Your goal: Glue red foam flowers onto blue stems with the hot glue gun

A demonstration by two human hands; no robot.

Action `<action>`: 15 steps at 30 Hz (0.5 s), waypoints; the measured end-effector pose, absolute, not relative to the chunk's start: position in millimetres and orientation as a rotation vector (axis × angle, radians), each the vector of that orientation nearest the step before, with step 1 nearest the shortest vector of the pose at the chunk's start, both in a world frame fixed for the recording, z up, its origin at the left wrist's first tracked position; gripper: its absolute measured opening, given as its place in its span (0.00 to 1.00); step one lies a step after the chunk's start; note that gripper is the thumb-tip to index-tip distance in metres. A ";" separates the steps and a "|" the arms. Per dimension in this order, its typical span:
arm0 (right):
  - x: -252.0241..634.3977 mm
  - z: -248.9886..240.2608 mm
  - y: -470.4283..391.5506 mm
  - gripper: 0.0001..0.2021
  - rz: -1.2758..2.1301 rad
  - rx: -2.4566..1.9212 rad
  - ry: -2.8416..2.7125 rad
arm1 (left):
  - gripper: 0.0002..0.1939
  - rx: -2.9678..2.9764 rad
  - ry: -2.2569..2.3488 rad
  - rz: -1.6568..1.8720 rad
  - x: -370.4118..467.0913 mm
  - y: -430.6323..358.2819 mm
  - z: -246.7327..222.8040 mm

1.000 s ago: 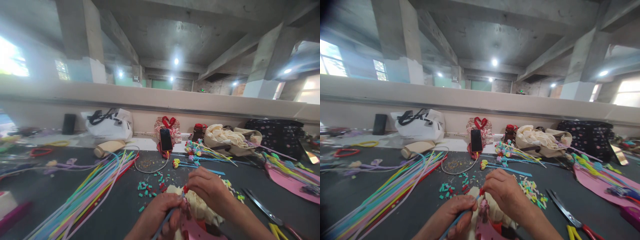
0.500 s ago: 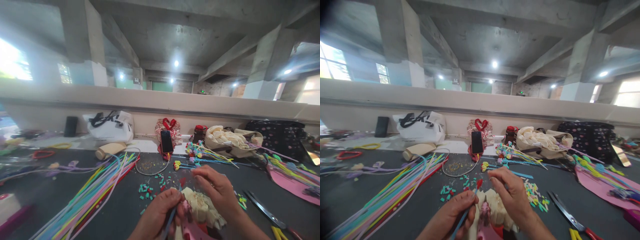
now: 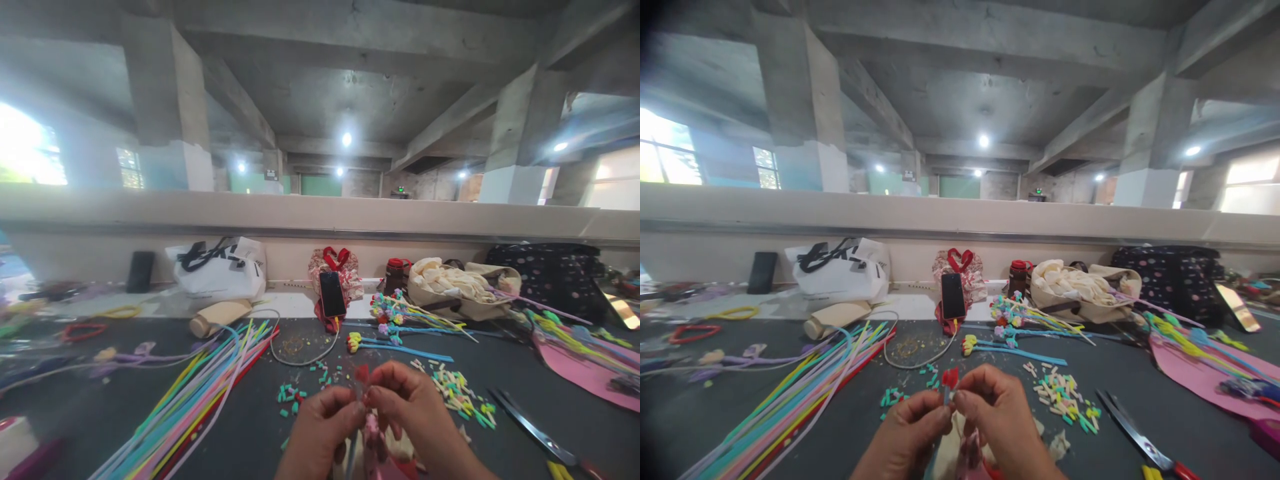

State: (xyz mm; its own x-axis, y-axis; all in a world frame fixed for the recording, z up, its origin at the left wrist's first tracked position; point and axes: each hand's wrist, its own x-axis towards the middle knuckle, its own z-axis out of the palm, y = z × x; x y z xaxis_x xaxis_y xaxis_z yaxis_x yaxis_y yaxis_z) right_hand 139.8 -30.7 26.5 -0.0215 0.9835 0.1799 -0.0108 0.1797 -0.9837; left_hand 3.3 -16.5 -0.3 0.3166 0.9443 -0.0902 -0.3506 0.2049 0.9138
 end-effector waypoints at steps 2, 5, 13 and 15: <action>141.5 27.2 -30.8 0.13 1.092 -1.055 -1.301 | 0.16 0.970 0.792 1.098 4.5 -18.9 4.0; 143.0 29.4 -31.4 0.14 1.084 -1.076 -1.315 | 0.15 1.072 0.831 1.164 5.0 -22.3 10.5; 141.1 29.2 -32.6 0.13 1.069 -1.128 -1.329 | 0.12 1.429 1.017 1.239 1.3 -25.5 15.6; 140.2 29.5 -33.4 0.13 1.053 -1.127 -1.335 | 0.11 1.448 1.022 1.233 0.9 -25.6 15.5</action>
